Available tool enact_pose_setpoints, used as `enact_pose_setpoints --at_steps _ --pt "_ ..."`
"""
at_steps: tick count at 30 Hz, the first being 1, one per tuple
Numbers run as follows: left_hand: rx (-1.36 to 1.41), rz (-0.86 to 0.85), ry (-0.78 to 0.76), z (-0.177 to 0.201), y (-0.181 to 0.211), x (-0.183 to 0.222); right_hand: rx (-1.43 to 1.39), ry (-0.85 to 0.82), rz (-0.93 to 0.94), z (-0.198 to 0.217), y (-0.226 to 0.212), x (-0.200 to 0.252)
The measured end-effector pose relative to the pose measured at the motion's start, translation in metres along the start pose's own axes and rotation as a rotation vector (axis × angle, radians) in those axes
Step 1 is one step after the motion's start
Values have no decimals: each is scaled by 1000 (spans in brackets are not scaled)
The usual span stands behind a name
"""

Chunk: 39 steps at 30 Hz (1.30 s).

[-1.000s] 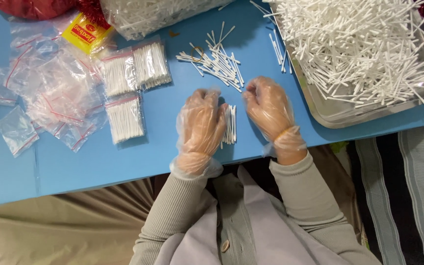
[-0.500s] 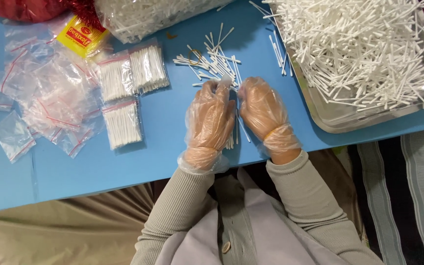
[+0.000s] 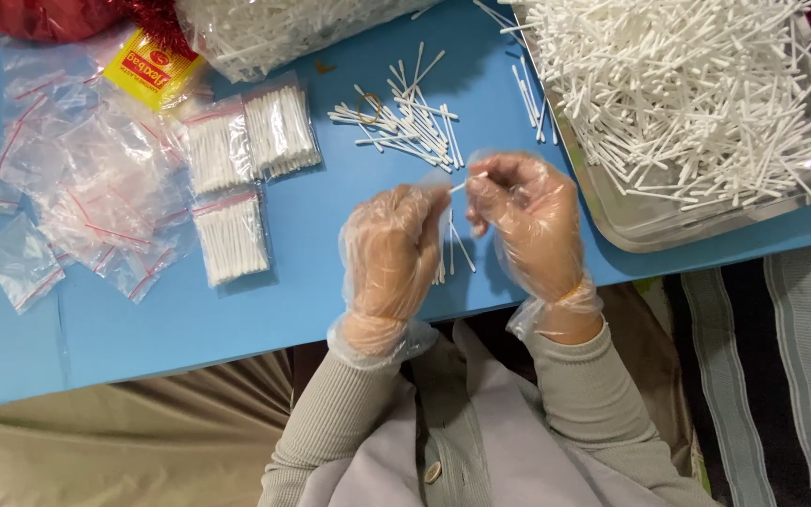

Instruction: The person picks up cotton swabs from a blue table, gathers them into small groups, and places the groups into clear plastic bags.

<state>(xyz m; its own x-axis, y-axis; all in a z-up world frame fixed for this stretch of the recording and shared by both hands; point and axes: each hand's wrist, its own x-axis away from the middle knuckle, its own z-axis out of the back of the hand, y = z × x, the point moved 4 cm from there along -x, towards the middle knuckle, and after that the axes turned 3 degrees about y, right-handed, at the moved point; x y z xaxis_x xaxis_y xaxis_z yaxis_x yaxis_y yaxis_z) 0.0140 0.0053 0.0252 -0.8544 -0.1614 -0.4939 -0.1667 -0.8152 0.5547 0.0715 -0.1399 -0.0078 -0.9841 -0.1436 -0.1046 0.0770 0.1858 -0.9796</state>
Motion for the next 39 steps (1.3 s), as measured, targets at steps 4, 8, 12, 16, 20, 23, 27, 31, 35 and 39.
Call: enact_pose_setpoints --at_steps 4,8,12,16,20,23,27,31,35,39 --pt "53 10 23 5 1 10 -32 41 -28 -1 8 5" --pt "127 127 -15 20 -8 17 59 59 -3 1 -3 6" --pt "37 130 -5 24 -20 27 260 31 -70 -3 11 10" --pt "-10 153 -51 13 -29 36 531 -17 -57 -6 21 16" --pt "13 129 -87 9 -24 39 797 -11 101 -1 14 19" --pt "43 186 -112 16 -19 40 833 -8 -14 12 18 23" --pt "47 222 -133 12 -20 46 834 -34 -89 10 21 32" --pt "52 178 -146 9 -19 48 785 -83 -131 -4 10 38" --pt "13 154 -150 4 -22 43 762 -124 -154 1 22 36" --pt "-29 142 -144 2 -23 28 815 -101 -5 2 22 9"
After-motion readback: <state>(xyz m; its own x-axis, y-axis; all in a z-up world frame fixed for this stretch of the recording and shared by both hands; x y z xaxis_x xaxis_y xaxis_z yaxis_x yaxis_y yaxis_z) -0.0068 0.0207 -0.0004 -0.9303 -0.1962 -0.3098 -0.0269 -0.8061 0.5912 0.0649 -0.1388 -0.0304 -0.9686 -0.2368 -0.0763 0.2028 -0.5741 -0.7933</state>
